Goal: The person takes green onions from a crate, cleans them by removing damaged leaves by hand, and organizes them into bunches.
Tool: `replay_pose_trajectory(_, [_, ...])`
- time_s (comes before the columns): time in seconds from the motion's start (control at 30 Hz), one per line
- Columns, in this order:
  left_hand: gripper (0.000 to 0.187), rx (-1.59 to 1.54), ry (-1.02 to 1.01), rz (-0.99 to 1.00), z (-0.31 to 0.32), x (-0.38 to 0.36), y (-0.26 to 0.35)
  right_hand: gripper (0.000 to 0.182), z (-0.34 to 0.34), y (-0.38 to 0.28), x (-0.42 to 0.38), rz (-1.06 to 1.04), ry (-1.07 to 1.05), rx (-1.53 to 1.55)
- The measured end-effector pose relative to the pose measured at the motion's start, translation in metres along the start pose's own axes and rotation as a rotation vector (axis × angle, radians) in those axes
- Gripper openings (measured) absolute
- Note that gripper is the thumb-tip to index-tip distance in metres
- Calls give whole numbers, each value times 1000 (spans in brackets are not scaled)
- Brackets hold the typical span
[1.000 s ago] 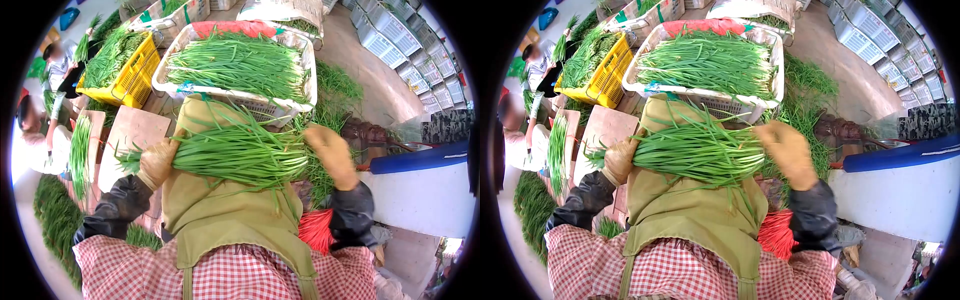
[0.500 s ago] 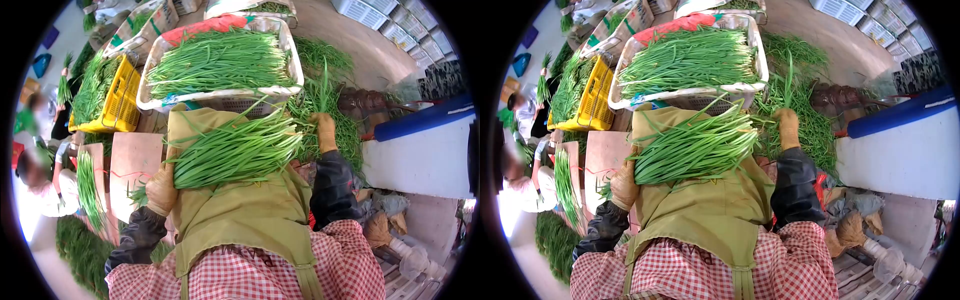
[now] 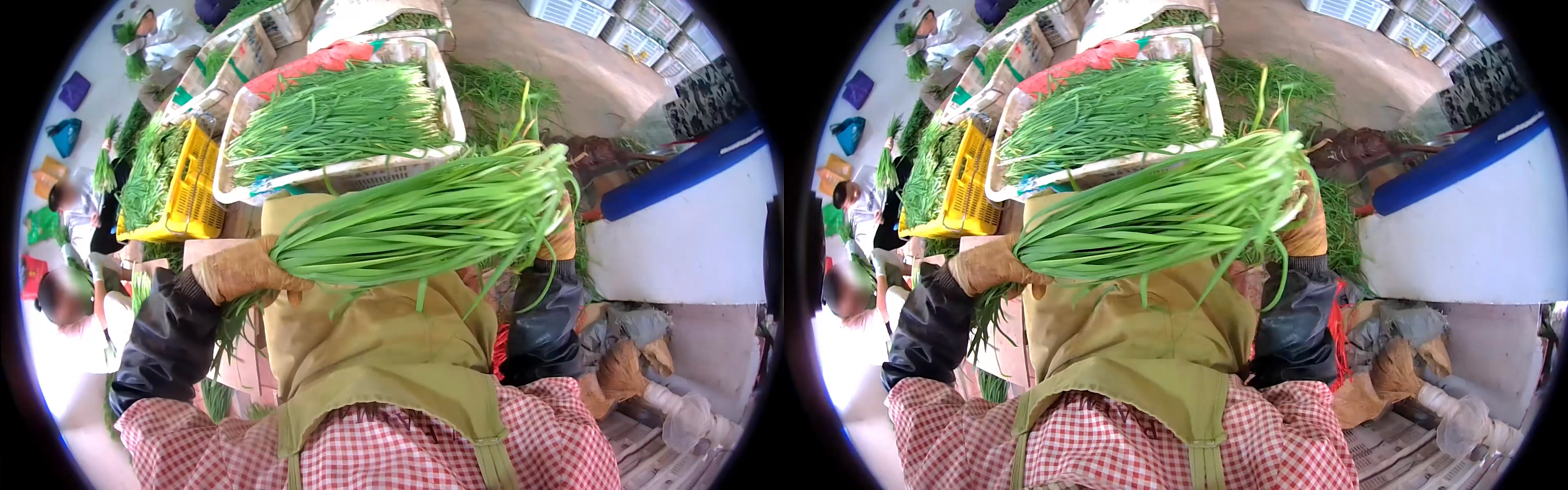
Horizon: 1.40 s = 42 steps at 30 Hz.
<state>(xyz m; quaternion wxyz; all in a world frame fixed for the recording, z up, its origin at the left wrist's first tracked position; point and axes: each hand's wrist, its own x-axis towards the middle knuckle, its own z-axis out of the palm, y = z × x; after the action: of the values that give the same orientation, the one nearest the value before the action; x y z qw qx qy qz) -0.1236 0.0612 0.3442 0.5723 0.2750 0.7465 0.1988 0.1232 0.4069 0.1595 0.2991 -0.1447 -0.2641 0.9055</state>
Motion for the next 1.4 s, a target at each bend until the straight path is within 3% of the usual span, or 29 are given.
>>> replay_pose_trajectory(0.07, [25, -40, -150, -22, 1, 16, -31, 25, -17, -17, -9, 121, -160, 449])
replay_pose_trajectory(0.1, [32, -155, -156, -55, 4, 22, -60, 26, -27, -24, -16, 184, -237, 673])
replay_pose_trajectory(0.13, [32, -163, -171, -57, 6, 23, -81, 28, -39, -30, -23, 141, -232, 659])
replay_pose_trajectory(0.2, [34, -365, -264, -197, 10, 22, -108, 30, -96, -44, -36, 42, -98, 400])
replay_pose_trajectory(0.23, [35, -379, -264, -146, 16, 18, -96, 30, -112, -43, -43, 43, -85, 391])
replay_pose_trajectory(0.3, [35, -413, -318, -87, 21, 23, -99, 25, -123, -47, -61, 445, 743, -800])
replay_pose_trajectory(0.33, [36, -446, -354, -28, 22, 27, -101, 25, -122, -55, -65, 433, 755, -817])
replay_pose_trajectory(0.5, [36, -424, -445, 43, 36, 42, -107, 35, -111, -79, -89, -13, 544, -1363])
replay_pose_trajectory(0.57, [35, -411, -412, 57, 44, 40, -102, 40, -62, -80, -96, -141, 427, -1412])
replay_pose_trajectory(0.63, [29, -383, -380, 159, 49, 38, -97, 42, 38, -75, -93, -190, 364, -1357])
replay_pose_trajectory(0.7, [26, -310, -296, 134, 52, 30, -100, 29, 94, -63, -86, -389, 91, -1285])
replay_pose_trajectory(0.73, [23, -253, -218, 107, 53, 26, -101, 33, 126, -51, -86, -390, 46, -1291])
replay_pose_trajectory(0.8, [20, -249, -186, 85, 52, 17, -110, 43, 140, -23, -72, -436, -39, -1495])
replay_pose_trajectory(0.87, [28, -149, -27, 65, 54, 16, -140, 57, 158, 7, -58, -611, -168, -1737])
replay_pose_trajectory(0.9, [36, -153, 11, 108, 56, 13, -151, 69, 171, 17, -51, -558, -229, -1798])
replay_pose_trajectory(0.93, [36, -158, 25, 100, 58, 5, -153, 69, 179, 30, -43, -560, -245, -1787])
replay_pose_trajectory(1.0, [34, 144, 377, 250, 67, -10, -148, 71, 192, 55, -26, -448, -254, -1810])
replay_pose_trajectory(1.03, [44, 195, 463, 188, 72, -15, -151, 72, 193, 67, -16, -559, -281, -1847])
replay_pose_trajectory(1.13, [51, 312, 534, 73, 81, -34, -140, 68, 203, 76, -2, -484, -185, -1662])
replay_pose_trajectory(1.17, [55, 319, 521, 14, 84, -36, -136, 61, 206, 67, 0, -336, -30, -1564])
replay_pose_trajectory(1.2, [55, 307, 525, 9, 87, -36, -140, 46, 203, 59, -3, -380, 41, -1409])
replay_pose_trajectory(1.3, [62, 358, 522, -44, 93, -30, -152, 30, 167, 45, -17, -297, 43, -1340])
replay_pose_trajectory(1.37, [62, 330, 511, -4, 91, -26, -155, 19, 143, 51, -42, -176, -226, -1266])
replay_pose_trajectory(1.4, [62, 308, 502, 38, 88, -22, -156, 15, 132, 58, -51, -231, -257, -1377])
